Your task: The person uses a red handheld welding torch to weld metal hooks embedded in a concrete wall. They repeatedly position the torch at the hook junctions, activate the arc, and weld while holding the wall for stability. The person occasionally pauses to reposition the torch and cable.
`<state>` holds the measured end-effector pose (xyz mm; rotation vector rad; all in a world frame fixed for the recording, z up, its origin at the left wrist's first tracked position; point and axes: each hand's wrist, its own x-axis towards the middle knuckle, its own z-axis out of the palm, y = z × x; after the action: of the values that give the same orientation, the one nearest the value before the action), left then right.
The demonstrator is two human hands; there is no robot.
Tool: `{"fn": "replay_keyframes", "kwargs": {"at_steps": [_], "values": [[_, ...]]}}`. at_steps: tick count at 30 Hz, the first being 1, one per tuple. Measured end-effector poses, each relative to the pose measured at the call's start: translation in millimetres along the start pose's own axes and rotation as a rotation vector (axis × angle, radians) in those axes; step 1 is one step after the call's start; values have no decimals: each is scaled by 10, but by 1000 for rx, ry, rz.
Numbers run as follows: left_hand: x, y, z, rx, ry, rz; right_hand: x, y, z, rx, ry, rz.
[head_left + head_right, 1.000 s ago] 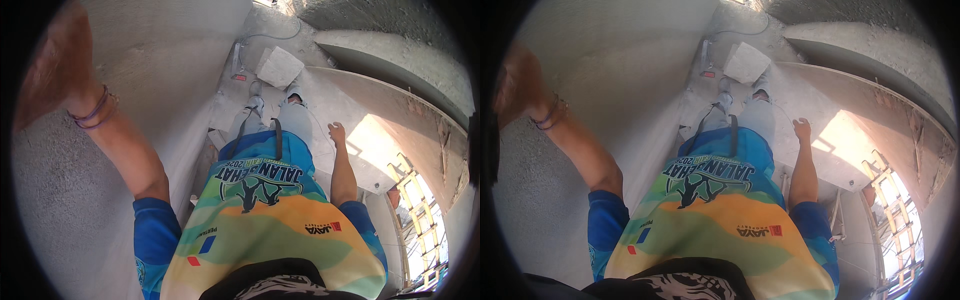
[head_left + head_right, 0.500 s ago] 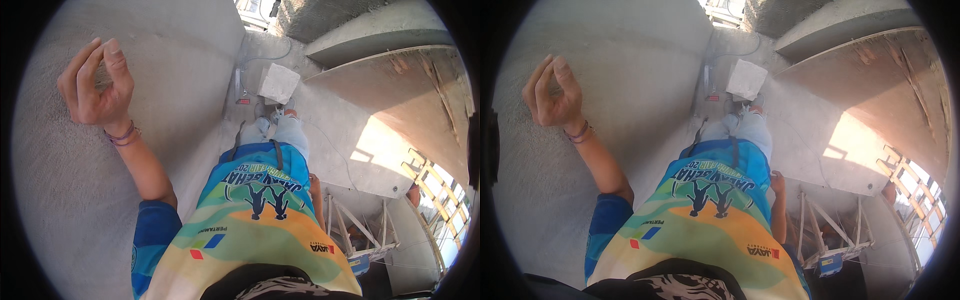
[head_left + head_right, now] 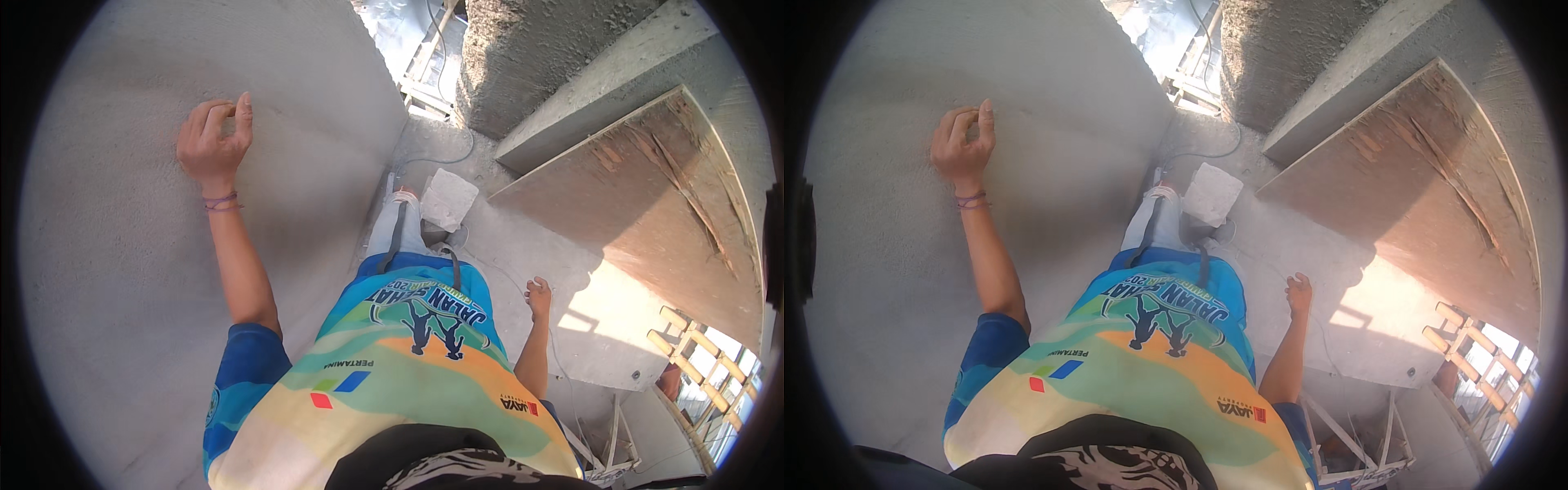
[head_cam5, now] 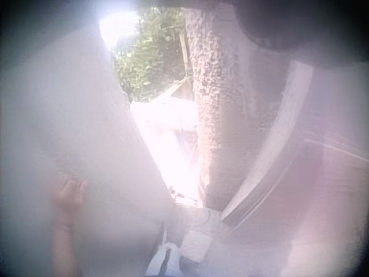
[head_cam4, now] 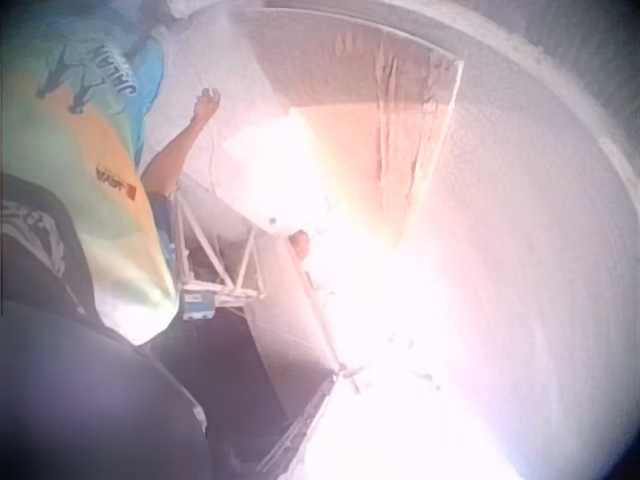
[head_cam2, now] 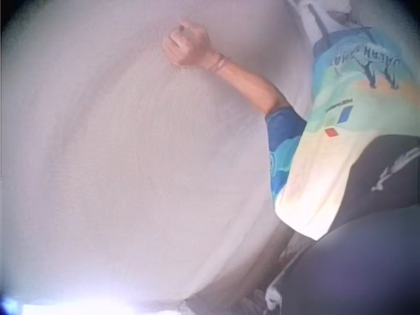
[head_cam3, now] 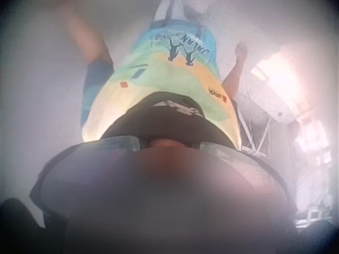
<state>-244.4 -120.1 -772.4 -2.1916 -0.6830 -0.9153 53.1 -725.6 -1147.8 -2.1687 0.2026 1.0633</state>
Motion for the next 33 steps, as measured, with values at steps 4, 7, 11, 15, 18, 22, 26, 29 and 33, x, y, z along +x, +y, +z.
{"fn": "replay_keyframes", "kwargs": {"at_steps": [4, 7, 11, 15, 18, 22, 26, 29, 33], "values": [[69, 54, -39, -1, -37, -55, 257, -276, 409, -196, -168, -12], [183, 140, -76, -92, 7, -116, 272, -709, 908, -206, -358, -168], [337, 524, 205, -388, 48, -421, 63, -1862, 1355, -89, -537, -354], [682, 1255, 1286, -899, -118, -657, -277, -3574, 1472, 35, -433, -744], [1469, 1673, 2475, -1383, -35, -774, -696, -4938, 1145, 303, -208, -1096], [2816, 2008, 3541, -1860, -172, -807, -1098, -6611, 422, 547, 1056, -1836], [3320, 2327, 3759, -2351, -366, -551, -886, -7569, 162, 316, 1522, -1907], [3292, 2333, 3787, -2555, -546, -390, -722, -7710, 234, 360, 1702, -1758], [3315, 2228, 3765, -2662, -850, -210, -683, -7675, 243, 567, 1565, -1779]]}}
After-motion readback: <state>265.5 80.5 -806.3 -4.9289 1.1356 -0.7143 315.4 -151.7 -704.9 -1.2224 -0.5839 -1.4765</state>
